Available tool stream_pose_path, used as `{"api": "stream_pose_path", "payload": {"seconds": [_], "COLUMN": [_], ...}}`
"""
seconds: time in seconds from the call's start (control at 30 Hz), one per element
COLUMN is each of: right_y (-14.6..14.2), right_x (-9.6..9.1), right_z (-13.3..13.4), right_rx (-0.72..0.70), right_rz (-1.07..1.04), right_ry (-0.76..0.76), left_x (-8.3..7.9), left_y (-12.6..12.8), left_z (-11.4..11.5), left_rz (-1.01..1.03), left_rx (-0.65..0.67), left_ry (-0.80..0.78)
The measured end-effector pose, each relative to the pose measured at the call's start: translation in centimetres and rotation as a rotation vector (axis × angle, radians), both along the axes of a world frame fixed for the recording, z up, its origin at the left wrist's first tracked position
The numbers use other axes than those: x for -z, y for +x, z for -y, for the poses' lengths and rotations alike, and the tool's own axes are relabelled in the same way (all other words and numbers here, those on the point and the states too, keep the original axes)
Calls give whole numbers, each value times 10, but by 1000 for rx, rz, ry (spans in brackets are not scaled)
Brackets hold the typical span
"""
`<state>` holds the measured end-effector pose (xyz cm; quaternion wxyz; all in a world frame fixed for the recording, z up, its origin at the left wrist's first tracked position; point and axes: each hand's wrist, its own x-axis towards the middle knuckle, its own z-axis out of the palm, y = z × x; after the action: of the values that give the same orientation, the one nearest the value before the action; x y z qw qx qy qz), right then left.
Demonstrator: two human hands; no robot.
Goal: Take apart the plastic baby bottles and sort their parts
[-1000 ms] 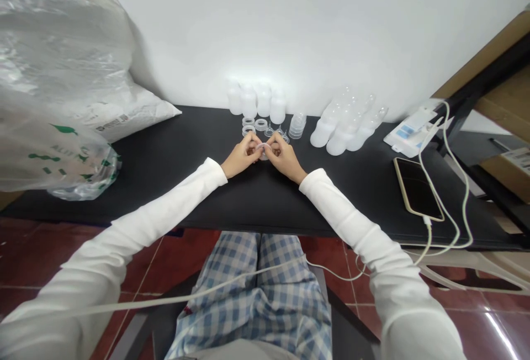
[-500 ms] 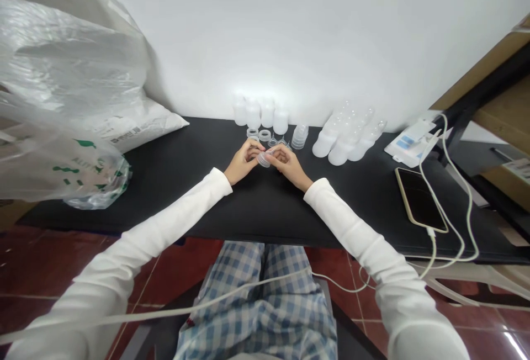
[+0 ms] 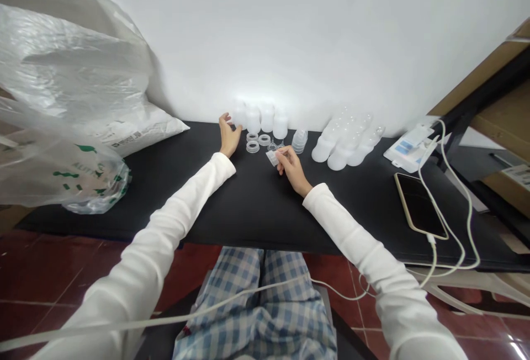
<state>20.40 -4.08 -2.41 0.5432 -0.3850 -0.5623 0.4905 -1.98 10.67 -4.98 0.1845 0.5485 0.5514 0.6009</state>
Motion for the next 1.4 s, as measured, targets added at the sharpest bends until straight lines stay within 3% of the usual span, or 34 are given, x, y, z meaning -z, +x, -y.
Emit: {"api": "stream_pose_path", "payload": {"seconds": [0.13, 0.3, 0.43, 0.57, 0.63, 0.73, 0.83, 0.9, 1.2, 1.4], "right_y": [0, 1, 1, 1, 2, 5, 9, 11, 23, 25], "right_x": [1, 3, 1, -3, -5, -4, -2, -1, -6, -4], "right_z": [-1, -3, 1, 4, 4, 1, -3, -6, -11, -13], "right_rx": [-4, 7, 43, 96, 137, 208, 225, 208, 73, 75], "right_rz": [15, 40, 96, 208, 237, 234, 239, 268, 585, 582], "right_ry": [-6, 1, 69, 205, 272, 331, 371, 394, 649, 663], "left_x": [0, -6, -13, -15, -15, -17, -23, -27, -31, -38], "left_y": [0, 1, 1, -7, -15, -25, -29, -27, -25, -29], "left_z": [-21, -26, -11, 28, 50, 78, 92, 95, 96, 102], "left_rz": [-7, 25, 84, 34, -117, -421, -676, -762, -808, -727], "left_rx": [5, -11, -105, -167, -89, 136, 362, 440, 496, 623], "left_ry": [-111, -165, -152, -66, 35, 205, 278, 283, 292, 229]}}
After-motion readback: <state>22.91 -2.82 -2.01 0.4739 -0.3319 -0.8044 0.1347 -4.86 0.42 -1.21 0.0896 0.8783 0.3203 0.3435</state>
